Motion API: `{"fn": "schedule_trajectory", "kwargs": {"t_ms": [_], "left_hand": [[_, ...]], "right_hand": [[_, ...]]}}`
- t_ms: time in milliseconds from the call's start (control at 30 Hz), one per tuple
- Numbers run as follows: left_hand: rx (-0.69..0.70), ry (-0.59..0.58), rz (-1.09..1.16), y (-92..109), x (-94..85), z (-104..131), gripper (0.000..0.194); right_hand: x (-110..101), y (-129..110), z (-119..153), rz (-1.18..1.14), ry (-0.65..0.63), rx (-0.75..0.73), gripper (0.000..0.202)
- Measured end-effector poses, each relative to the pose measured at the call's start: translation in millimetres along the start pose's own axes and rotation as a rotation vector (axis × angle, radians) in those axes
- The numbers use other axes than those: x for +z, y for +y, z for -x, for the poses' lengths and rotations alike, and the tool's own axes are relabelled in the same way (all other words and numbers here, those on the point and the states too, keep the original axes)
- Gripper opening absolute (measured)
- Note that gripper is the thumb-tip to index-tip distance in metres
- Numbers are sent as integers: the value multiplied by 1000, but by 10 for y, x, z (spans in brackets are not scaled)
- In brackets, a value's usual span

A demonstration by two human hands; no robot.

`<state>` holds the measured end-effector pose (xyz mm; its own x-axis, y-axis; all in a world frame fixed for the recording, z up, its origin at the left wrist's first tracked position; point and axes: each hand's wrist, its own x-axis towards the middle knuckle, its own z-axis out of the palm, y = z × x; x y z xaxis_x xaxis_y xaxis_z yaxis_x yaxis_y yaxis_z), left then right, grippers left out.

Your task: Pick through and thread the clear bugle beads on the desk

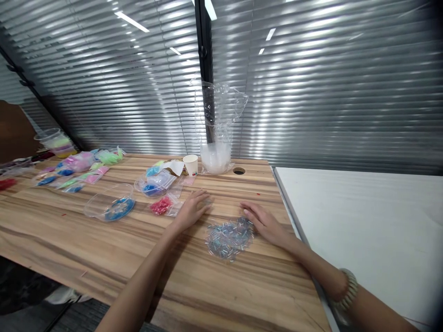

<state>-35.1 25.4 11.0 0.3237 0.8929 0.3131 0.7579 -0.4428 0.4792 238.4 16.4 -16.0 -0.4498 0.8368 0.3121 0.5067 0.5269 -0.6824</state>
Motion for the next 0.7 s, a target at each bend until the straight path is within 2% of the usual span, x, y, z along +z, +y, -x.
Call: {"fn": "schedule_trajectory", "kwargs": {"t_ms": [167,333,433,700], "left_hand": [[7,-197,186,161,-116,13,26],[-56,-368,230,189,-188,37,18],[-87,-410,258,171,-195,51,13],[-66,-466,287,176,-169,64,5]], "right_hand": [[-3,-10,1,0,-8,6,42],[-3,0,-2,-3,-10,-3,42],[-3,3,-3,-11,-10,-8,42],[-5,-9,3,-10,0,-1,41]]}}
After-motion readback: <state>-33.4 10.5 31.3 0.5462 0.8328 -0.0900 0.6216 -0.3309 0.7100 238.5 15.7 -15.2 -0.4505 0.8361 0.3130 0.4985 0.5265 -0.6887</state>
